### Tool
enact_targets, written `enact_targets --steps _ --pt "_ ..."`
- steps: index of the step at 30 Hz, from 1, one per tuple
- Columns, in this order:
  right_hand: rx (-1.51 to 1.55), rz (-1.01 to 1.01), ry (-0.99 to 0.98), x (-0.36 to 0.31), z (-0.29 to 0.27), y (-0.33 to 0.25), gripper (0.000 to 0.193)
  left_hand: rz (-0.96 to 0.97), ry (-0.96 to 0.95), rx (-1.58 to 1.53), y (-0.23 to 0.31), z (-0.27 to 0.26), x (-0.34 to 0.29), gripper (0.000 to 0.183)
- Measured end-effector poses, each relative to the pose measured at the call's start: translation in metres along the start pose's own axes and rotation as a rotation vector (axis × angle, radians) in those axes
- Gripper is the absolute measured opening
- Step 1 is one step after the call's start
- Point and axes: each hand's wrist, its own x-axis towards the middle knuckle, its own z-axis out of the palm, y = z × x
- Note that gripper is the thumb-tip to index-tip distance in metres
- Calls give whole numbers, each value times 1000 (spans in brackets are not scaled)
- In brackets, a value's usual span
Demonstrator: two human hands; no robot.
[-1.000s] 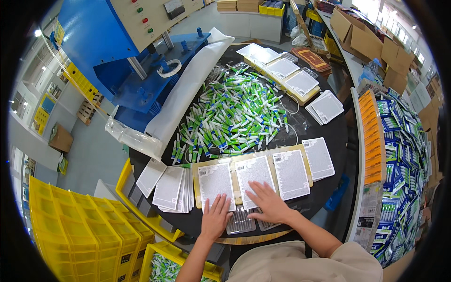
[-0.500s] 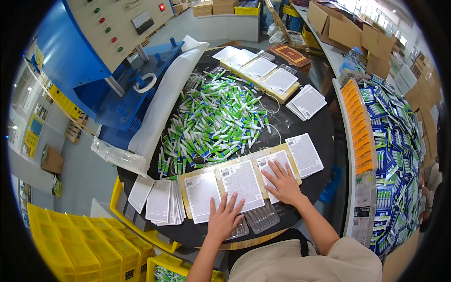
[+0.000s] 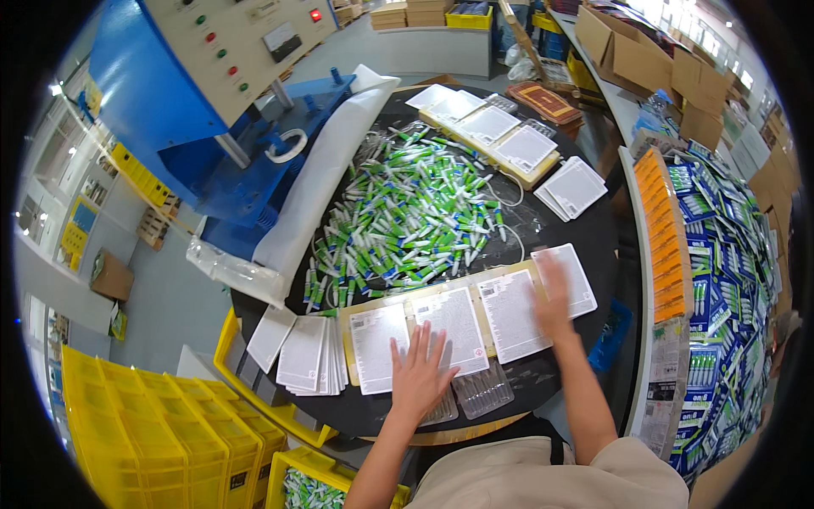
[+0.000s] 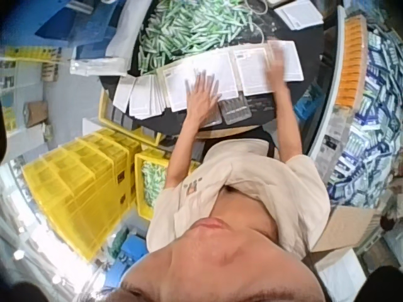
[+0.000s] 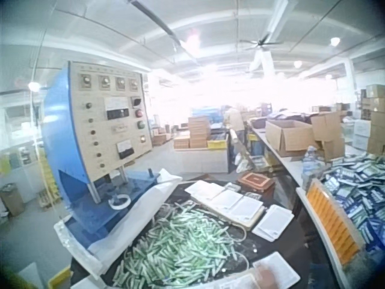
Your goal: The person picks green cylindrical batteries from a pile on the table and places them into a plastic tray with multiple compartments. The person then closes the tray with a white cover and sets it aside. The person repeats this process with additional batteries and trays.
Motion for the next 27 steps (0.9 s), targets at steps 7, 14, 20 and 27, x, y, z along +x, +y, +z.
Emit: enact_targets --steps 7,14,20,27 --pt "347 1379 308 -44 -8 233 56 -420 407 -208 -42 -16 -101 49" --pt "657 1320 405 -83 -14 240 44 -739 714 -574 -85 -19 -149 34" --pt "906 1396 407 -170 -23 126 25 -1225 1078 -929 -125 23 -225 43" --pt "1030 946 -1079 -171 -119 -11 26 -1696 942 -1413 -111 111 -296 72"
